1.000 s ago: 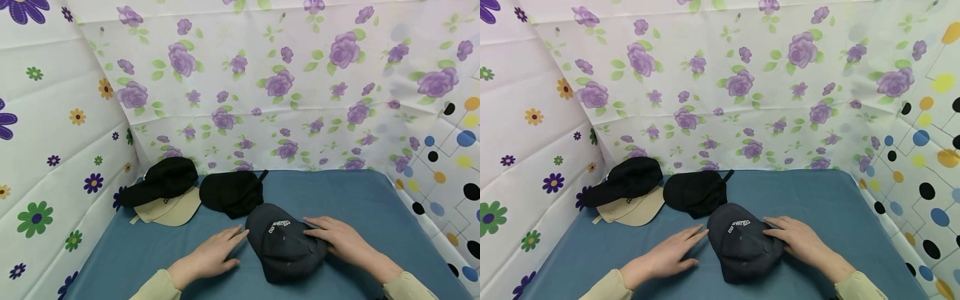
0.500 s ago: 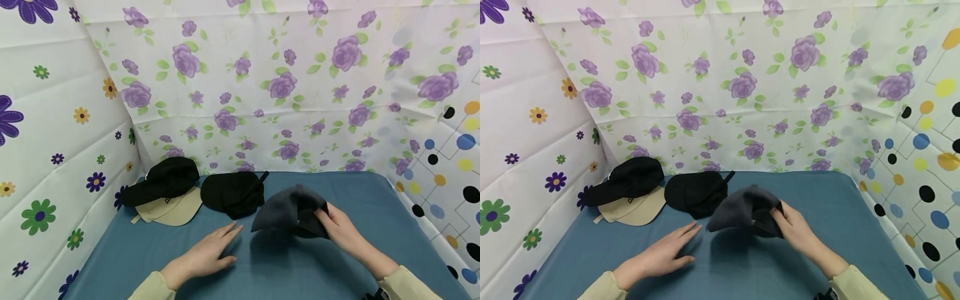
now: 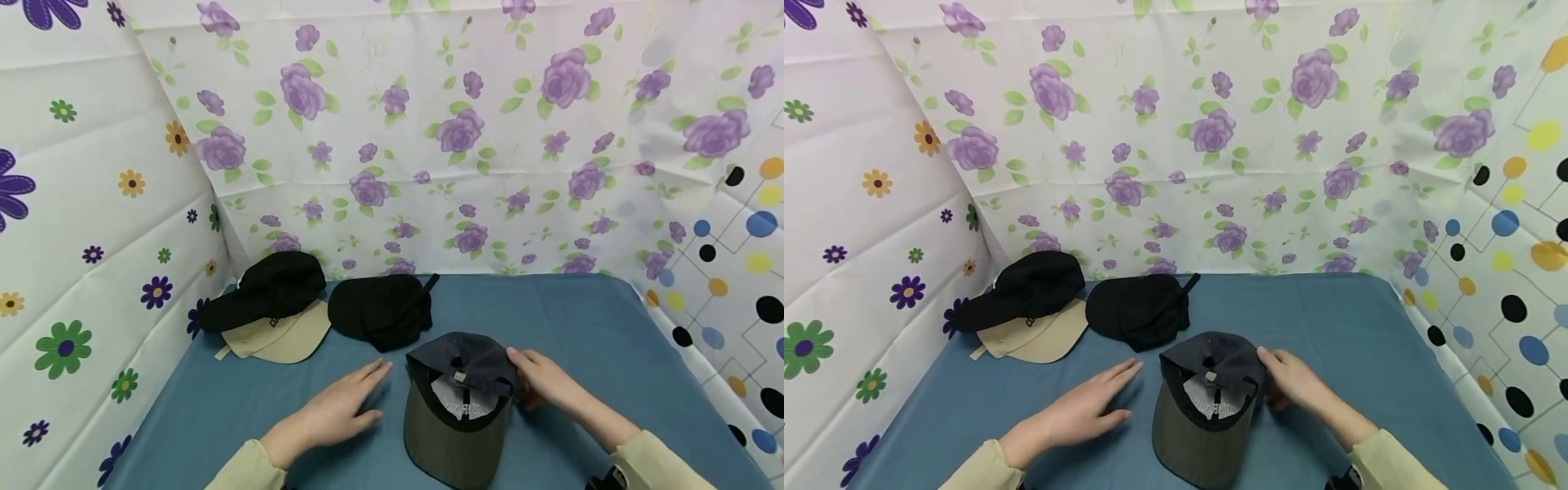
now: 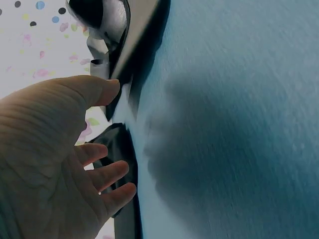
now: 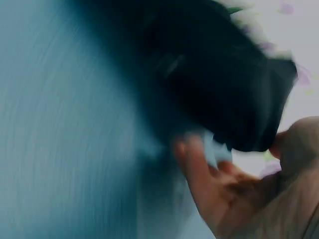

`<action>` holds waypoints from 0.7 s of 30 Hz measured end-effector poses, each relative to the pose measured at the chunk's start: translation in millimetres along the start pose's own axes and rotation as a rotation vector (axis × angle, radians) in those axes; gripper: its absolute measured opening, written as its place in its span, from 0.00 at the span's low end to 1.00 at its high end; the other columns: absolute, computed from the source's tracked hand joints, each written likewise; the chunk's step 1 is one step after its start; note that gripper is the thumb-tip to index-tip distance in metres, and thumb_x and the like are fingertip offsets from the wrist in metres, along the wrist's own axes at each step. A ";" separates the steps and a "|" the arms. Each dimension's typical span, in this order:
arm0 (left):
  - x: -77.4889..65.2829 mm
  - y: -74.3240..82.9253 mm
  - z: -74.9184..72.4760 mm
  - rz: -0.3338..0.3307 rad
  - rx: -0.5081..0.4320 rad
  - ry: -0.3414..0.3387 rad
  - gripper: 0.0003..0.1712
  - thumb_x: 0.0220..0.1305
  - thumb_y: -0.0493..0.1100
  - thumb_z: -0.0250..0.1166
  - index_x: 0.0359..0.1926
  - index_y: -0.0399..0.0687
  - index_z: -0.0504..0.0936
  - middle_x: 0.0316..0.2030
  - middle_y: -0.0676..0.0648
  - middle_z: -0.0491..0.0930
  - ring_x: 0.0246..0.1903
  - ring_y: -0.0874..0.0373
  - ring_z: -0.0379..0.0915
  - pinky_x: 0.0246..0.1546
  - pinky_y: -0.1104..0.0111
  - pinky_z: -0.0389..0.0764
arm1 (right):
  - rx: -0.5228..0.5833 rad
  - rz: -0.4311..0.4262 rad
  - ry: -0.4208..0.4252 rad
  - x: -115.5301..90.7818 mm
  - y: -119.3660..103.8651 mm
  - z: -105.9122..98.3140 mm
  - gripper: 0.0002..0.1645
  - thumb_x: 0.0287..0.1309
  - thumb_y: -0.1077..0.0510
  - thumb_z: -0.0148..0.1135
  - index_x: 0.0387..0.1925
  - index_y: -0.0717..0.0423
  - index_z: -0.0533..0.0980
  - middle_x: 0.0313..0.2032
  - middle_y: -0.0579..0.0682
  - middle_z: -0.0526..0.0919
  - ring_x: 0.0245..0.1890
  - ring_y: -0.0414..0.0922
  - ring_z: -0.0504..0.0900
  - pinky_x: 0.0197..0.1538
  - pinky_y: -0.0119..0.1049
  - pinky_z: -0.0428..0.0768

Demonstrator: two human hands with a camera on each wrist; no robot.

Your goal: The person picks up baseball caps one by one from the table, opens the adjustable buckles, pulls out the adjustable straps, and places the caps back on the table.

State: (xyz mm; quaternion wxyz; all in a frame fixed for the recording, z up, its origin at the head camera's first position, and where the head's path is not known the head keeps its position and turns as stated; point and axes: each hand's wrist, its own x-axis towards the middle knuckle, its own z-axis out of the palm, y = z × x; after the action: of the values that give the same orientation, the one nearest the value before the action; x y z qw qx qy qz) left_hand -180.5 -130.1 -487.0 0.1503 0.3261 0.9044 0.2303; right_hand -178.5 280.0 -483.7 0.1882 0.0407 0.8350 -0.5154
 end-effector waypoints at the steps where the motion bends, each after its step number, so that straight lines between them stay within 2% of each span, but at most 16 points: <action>1: 0.2 2.6 -0.1 -0.010 -0.001 0.005 0.43 0.76 0.54 0.61 0.82 0.60 0.50 0.79 0.44 0.52 0.75 0.46 0.55 0.69 0.46 0.64 | -0.093 -0.042 0.054 0.8 2.4 -2.6 0.47 0.76 0.29 0.41 0.69 0.67 0.65 0.43 0.59 0.80 0.33 0.50 0.81 0.34 0.46 0.81; 4: 1.0 11.6 -0.2 -0.075 -0.081 0.008 0.40 0.76 0.57 0.61 0.80 0.52 0.58 0.74 0.43 0.63 0.70 0.46 0.64 0.65 0.47 0.70 | -0.280 -0.153 0.190 3.7 -0.2 -15.9 0.46 0.77 0.29 0.36 0.70 0.64 0.66 0.53 0.61 0.80 0.45 0.55 0.81 0.41 0.49 0.79; 6: 3.3 14.6 2.5 -0.134 -0.219 -0.005 0.38 0.75 0.58 0.61 0.77 0.46 0.64 0.65 0.43 0.73 0.60 0.46 0.75 0.55 0.48 0.76 | -0.318 -0.225 0.201 7.1 -7.6 -25.5 0.44 0.78 0.31 0.36 0.71 0.63 0.65 0.59 0.62 0.78 0.54 0.59 0.79 0.49 0.55 0.78; 8: 9.0 7.7 12.8 -0.181 -0.377 -0.052 0.37 0.74 0.59 0.62 0.73 0.42 0.68 0.54 0.46 0.80 0.47 0.49 0.80 0.45 0.52 0.81 | -0.324 -0.292 0.177 13.3 -17.8 -32.1 0.40 0.80 0.34 0.38 0.71 0.60 0.67 0.62 0.62 0.76 0.60 0.62 0.76 0.55 0.59 0.76; 11: 23.7 -19.9 45.9 -0.232 -0.647 -0.156 0.36 0.69 0.61 0.66 0.67 0.42 0.73 0.41 0.45 0.81 0.32 0.50 0.81 0.32 0.57 0.83 | -0.335 -0.353 0.093 27.7 -33.9 -33.2 0.32 0.81 0.40 0.44 0.71 0.55 0.69 0.66 0.59 0.75 0.65 0.61 0.73 0.60 0.61 0.74; 14: 38.2 -43.3 80.3 -0.260 -0.814 -0.286 0.33 0.64 0.63 0.71 0.59 0.46 0.78 0.36 0.42 0.83 0.29 0.50 0.83 0.29 0.59 0.86 | -0.370 -0.366 -0.055 46.5 -48.3 -25.1 0.27 0.82 0.48 0.46 0.73 0.53 0.68 0.69 0.58 0.71 0.67 0.60 0.71 0.63 0.59 0.73; 16: 42.3 -39.7 93.8 -0.256 -0.866 -0.343 0.29 0.66 0.61 0.70 0.57 0.46 0.79 0.37 0.41 0.83 0.29 0.49 0.83 0.29 0.58 0.86 | -0.400 -0.354 -0.157 59.4 -54.5 -17.6 0.26 0.81 0.54 0.46 0.74 0.53 0.67 0.71 0.58 0.69 0.69 0.60 0.68 0.65 0.58 0.71; 18: 41.3 -23.9 99.1 -0.242 -0.891 -0.379 0.24 0.72 0.56 0.64 0.57 0.44 0.79 0.39 0.43 0.84 0.31 0.49 0.84 0.31 0.57 0.87 | -0.425 -0.346 -0.231 70.2 -57.1 -10.8 0.26 0.80 0.60 0.44 0.74 0.55 0.66 0.71 0.59 0.68 0.71 0.60 0.67 0.66 0.58 0.70; 21: 41.6 -7.5 110.1 -0.228 -0.998 -0.462 0.21 0.74 0.50 0.60 0.61 0.45 0.77 0.44 0.44 0.83 0.37 0.49 0.85 0.38 0.57 0.86 | -0.413 -0.310 -0.270 81.1 -54.6 -4.0 0.26 0.77 0.66 0.42 0.70 0.53 0.72 0.68 0.57 0.73 0.69 0.58 0.69 0.64 0.56 0.72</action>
State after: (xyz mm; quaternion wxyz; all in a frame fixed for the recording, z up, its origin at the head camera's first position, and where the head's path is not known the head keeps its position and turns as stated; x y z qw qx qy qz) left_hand -168.9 -72.7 -589.3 0.5046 0.1579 0.6588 0.5352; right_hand -268.9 247.9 -464.9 0.2208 -0.1957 0.8859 -0.3579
